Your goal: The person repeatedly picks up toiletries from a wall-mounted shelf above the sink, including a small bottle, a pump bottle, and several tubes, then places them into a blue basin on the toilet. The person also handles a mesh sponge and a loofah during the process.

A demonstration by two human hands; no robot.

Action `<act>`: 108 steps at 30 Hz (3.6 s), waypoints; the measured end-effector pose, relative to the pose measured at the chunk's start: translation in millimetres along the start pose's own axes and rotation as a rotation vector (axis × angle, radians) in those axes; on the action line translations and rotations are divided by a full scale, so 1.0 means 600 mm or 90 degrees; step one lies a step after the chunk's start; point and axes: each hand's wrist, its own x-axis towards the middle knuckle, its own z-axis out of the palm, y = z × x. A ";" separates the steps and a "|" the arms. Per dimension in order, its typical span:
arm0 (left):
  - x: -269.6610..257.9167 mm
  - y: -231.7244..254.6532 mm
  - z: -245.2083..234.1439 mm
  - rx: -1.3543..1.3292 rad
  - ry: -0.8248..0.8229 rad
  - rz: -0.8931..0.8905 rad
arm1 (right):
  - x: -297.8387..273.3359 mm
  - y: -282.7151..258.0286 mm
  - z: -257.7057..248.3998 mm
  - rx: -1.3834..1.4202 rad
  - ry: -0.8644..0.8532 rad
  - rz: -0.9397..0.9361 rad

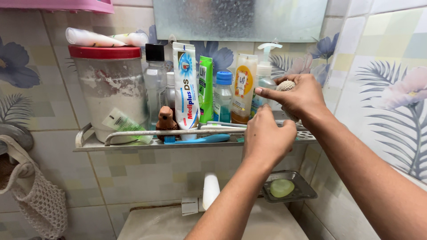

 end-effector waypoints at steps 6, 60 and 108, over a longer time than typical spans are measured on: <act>0.003 -0.003 -0.001 0.011 -0.013 -0.001 | 0.001 0.015 0.015 -0.020 0.005 0.012; -0.353 -0.004 -0.144 -0.399 -0.071 -0.273 | -0.423 0.024 -0.091 0.349 -0.289 0.276; -0.790 0.102 -0.601 -0.282 0.407 -0.333 | -0.779 -0.376 0.150 0.472 -0.721 0.126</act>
